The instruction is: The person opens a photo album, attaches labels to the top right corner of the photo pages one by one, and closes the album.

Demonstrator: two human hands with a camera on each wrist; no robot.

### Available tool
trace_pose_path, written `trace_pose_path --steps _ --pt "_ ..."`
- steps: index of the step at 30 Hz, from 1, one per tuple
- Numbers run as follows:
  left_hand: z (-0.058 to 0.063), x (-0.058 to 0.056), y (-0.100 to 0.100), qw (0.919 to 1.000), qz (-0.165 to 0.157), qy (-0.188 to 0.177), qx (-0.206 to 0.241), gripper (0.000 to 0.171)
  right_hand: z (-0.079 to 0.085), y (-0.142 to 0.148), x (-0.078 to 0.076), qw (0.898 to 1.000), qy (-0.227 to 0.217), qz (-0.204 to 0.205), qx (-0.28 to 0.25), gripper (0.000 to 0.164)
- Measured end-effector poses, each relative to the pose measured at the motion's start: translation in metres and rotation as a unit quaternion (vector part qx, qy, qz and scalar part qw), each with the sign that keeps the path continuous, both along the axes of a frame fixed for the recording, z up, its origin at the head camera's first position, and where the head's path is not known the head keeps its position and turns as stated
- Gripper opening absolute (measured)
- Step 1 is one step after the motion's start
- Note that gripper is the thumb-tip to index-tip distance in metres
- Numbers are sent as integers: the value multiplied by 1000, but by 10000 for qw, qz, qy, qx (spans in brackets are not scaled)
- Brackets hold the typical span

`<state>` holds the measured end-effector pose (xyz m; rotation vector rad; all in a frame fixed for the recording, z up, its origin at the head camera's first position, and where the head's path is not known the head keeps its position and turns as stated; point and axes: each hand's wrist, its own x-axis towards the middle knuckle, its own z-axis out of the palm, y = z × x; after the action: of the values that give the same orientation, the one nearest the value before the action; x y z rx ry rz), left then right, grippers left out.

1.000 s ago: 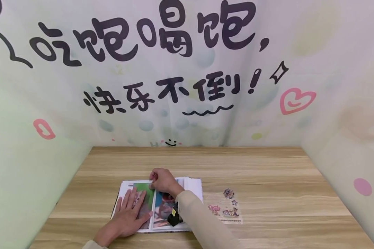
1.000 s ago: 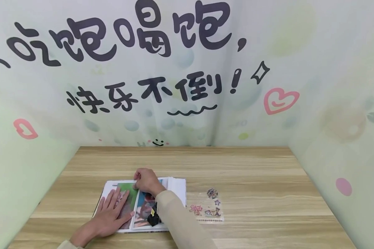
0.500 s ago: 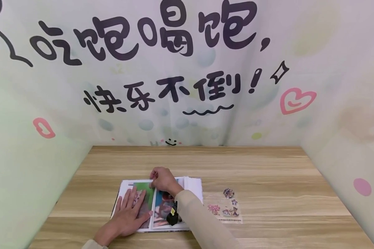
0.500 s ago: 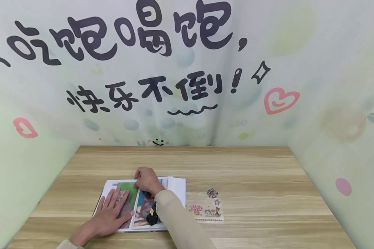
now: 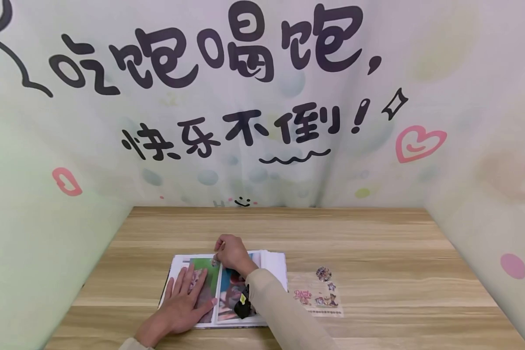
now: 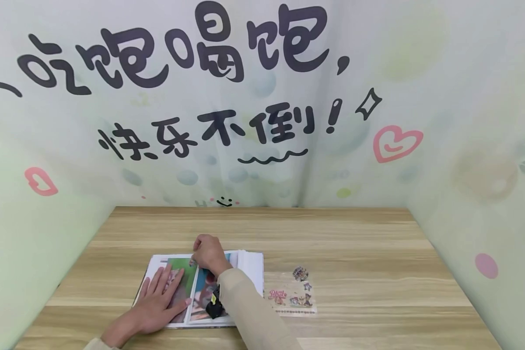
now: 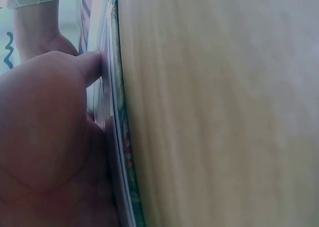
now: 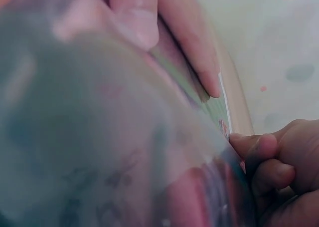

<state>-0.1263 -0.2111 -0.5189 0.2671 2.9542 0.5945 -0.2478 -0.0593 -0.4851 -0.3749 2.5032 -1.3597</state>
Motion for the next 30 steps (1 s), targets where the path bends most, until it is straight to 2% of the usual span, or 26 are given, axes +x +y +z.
trace_pose_path --steps 7,12,21,26,30 --pt "2 -1 2 10000 -1 -33 -24 84 -4 3 -4 9999 -46 1 -123 13" --pt "0 0 1 9999 25 129 39 83 -6 5 -4 9997 -32 34 -242 14" --pt "18 5 4 9996 -10 -213 202 82 -6 7 -2 9994 -105 190 -286 25" --pt "11 3 2 9996 -22 -143 255 83 -8 8 -3 9989 -116 318 -311 31" --pt "3 2 0 10000 6 5 83 84 -8 10 -3 9987 -99 357 -348 33"
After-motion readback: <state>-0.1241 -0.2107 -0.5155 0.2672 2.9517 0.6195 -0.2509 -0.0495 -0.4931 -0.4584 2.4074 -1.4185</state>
